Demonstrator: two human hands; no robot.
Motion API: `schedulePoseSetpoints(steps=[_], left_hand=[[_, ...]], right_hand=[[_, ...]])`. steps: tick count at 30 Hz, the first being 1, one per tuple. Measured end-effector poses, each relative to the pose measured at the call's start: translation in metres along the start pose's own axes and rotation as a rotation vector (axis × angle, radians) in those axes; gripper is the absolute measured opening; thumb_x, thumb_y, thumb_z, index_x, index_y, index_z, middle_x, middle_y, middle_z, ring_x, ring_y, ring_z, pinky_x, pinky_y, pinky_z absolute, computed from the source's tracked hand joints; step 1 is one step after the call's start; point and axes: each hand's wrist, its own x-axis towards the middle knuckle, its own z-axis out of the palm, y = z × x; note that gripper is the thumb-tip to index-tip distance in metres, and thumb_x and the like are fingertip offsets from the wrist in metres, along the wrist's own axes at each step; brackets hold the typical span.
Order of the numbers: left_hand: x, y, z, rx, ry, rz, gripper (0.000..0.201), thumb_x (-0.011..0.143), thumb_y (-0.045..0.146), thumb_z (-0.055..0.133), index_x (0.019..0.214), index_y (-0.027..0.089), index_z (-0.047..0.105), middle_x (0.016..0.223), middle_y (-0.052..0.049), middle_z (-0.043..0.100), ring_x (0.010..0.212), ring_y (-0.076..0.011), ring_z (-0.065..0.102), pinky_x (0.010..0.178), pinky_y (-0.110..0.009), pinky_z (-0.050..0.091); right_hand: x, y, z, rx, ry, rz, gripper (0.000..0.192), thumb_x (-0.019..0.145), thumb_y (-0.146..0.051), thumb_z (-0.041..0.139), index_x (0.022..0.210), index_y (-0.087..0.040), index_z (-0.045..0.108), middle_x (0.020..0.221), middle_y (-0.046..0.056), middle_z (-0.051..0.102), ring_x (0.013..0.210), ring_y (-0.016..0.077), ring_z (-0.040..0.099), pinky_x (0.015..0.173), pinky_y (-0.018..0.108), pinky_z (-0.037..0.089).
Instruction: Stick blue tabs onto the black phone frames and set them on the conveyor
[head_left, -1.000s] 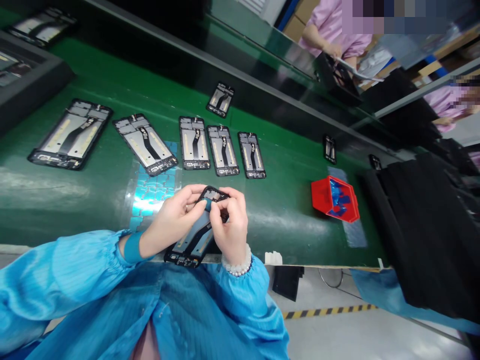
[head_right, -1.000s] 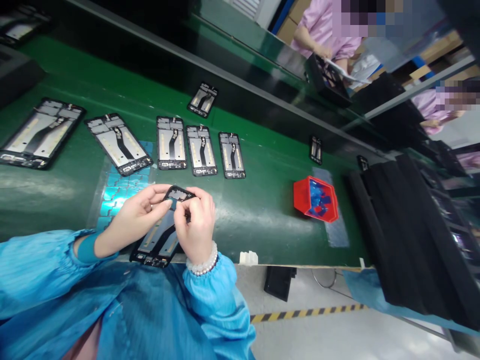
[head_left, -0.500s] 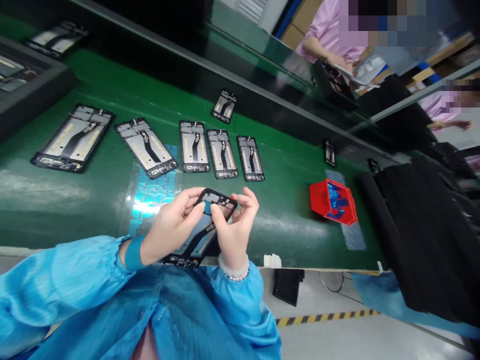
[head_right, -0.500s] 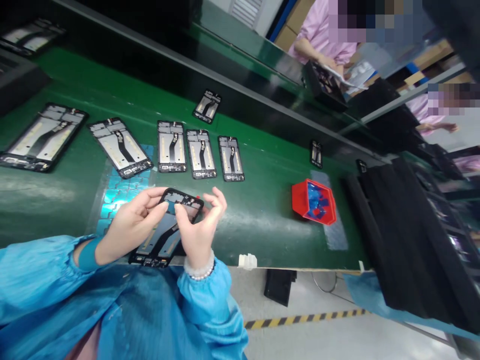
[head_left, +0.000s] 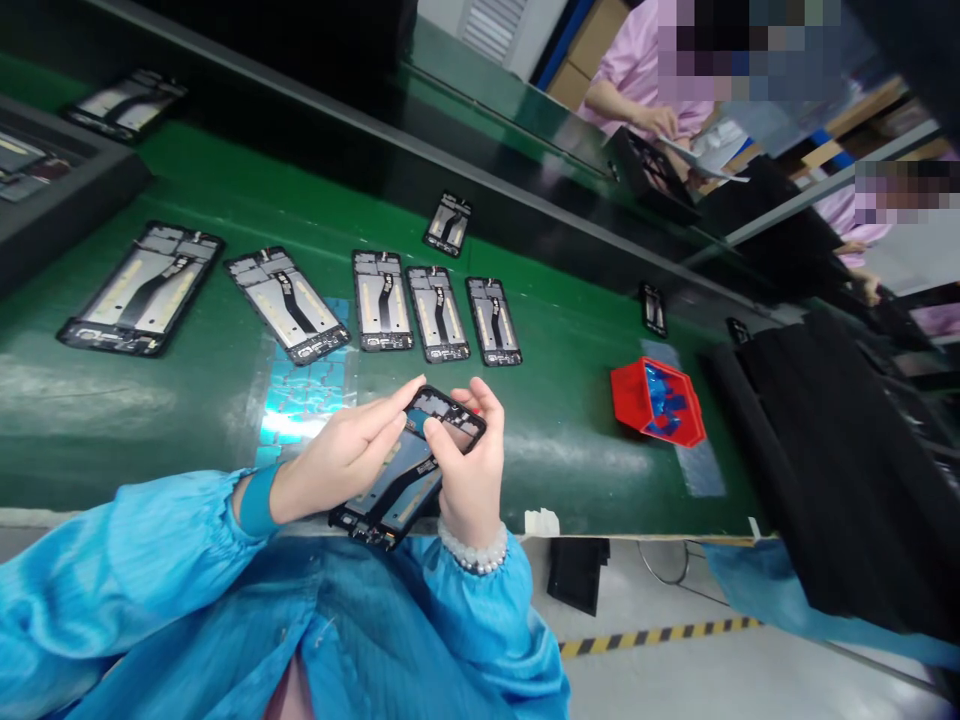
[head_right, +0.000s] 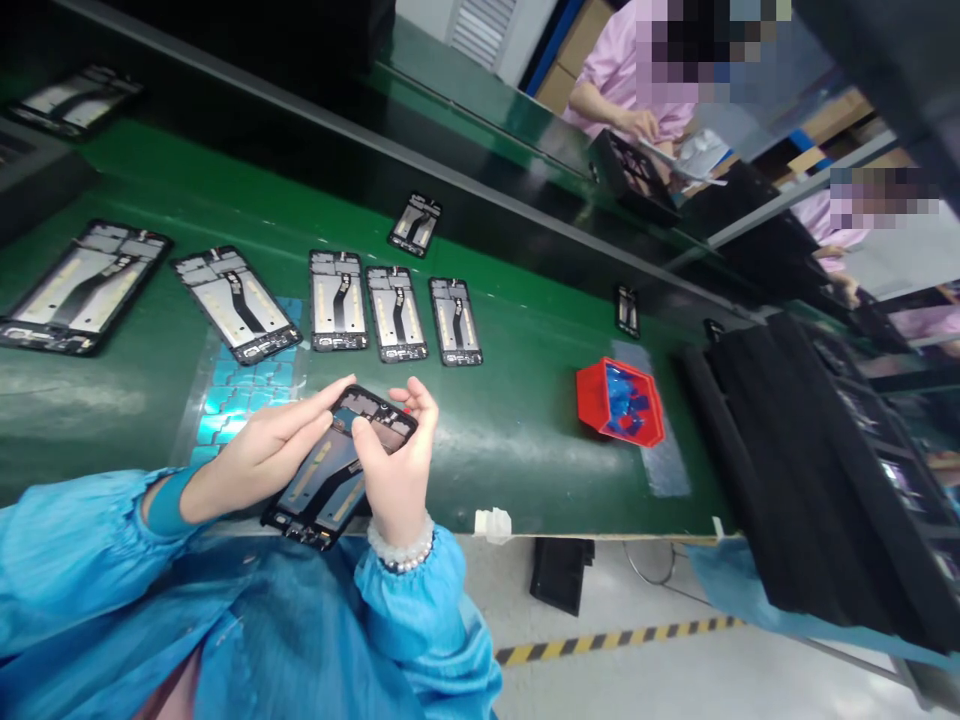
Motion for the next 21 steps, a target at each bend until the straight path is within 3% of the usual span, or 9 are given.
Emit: schedulePoseSetpoints(steps=[4, 8, 11, 13, 16, 18, 21], left_hand=[[0.001, 0.002, -0.002, -0.029, -0.024, 0.008, 0.048, 0.092, 0.021, 0.037, 0.138, 0.010, 0.045, 0.134, -0.013, 0.056, 0.120, -0.0242, 0.056, 0.100, -0.033, 0.047], [-0.001, 0.009, -0.005, -0.038, -0.113, 0.099, 0.055, 0.087, 0.014, 0.039, 0.142, 0.010, 0.038, 0.135, -0.016, 0.055, 0.121, -0.0238, 0.056, 0.101, -0.033, 0.046], [0.003, 0.004, -0.009, -0.058, -0.139, 0.091, 0.062, 0.082, 0.015, 0.045, 0.142, 0.005, 0.036, 0.133, -0.020, 0.055, 0.118, -0.0275, 0.057, 0.097, -0.034, 0.048], [0.007, -0.003, -0.013, -0.096, -0.156, -0.045, 0.062, 0.082, 0.017, 0.047, 0.142, 0.006, 0.036, 0.118, -0.017, 0.066, 0.099, -0.0265, 0.067, 0.082, -0.033, 0.054], [0.009, -0.009, -0.015, -0.142, -0.167, -0.208, 0.063, 0.084, 0.022, 0.048, 0.144, 0.009, 0.034, 0.095, -0.009, 0.073, 0.070, -0.0194, 0.067, 0.063, -0.028, 0.053], [0.009, -0.010, -0.014, -0.155, -0.152, -0.204, 0.064, 0.083, 0.023, 0.048, 0.144, 0.009, 0.034, 0.100, -0.009, 0.072, 0.071, -0.0184, 0.066, 0.065, -0.028, 0.052], [0.008, -0.009, -0.014, -0.159, -0.138, -0.186, 0.066, 0.082, 0.022, 0.045, 0.144, 0.005, 0.032, 0.114, -0.014, 0.067, 0.086, -0.0209, 0.066, 0.074, -0.029, 0.053]], right_hand=[[0.006, 0.002, -0.004, -0.111, -0.010, -0.051, 0.069, 0.064, -0.032, 0.074, 0.124, -0.021, 0.043, 0.118, 0.009, 0.054, 0.092, 0.0162, 0.061, 0.081, 0.031, 0.053], [0.011, 0.010, -0.009, -0.079, -0.159, 0.033, 0.052, 0.066, -0.039, 0.075, 0.109, -0.020, 0.053, 0.100, 0.006, 0.062, 0.085, 0.0175, 0.063, 0.077, 0.031, 0.052], [0.019, 0.018, -0.008, -0.056, -0.176, 0.032, 0.046, 0.071, -0.042, 0.072, 0.106, -0.021, 0.053, 0.092, 0.003, 0.062, 0.078, 0.0162, 0.062, 0.068, 0.029, 0.051], [0.022, 0.020, -0.006, -0.170, -0.092, -0.141, 0.046, 0.075, -0.042, 0.069, 0.112, -0.019, 0.053, 0.100, 0.006, 0.059, 0.083, 0.0176, 0.060, 0.071, 0.031, 0.051], [0.020, 0.019, -0.003, -0.493, 0.067, -0.643, 0.036, 0.080, -0.032, 0.066, 0.112, -0.016, 0.059, 0.106, 0.011, 0.057, 0.099, 0.0224, 0.055, 0.087, 0.040, 0.045], [0.019, 0.016, -0.001, -0.679, 0.009, -0.923, 0.022, 0.083, -0.024, 0.064, 0.104, -0.016, 0.064, 0.098, 0.010, 0.061, 0.097, 0.0223, 0.054, 0.088, 0.039, 0.043], [0.020, 0.010, 0.003, -0.851, -0.134, -1.085, 0.011, 0.086, -0.018, 0.060, 0.095, -0.016, 0.066, 0.088, 0.007, 0.065, 0.088, 0.0206, 0.055, 0.080, 0.035, 0.045]])
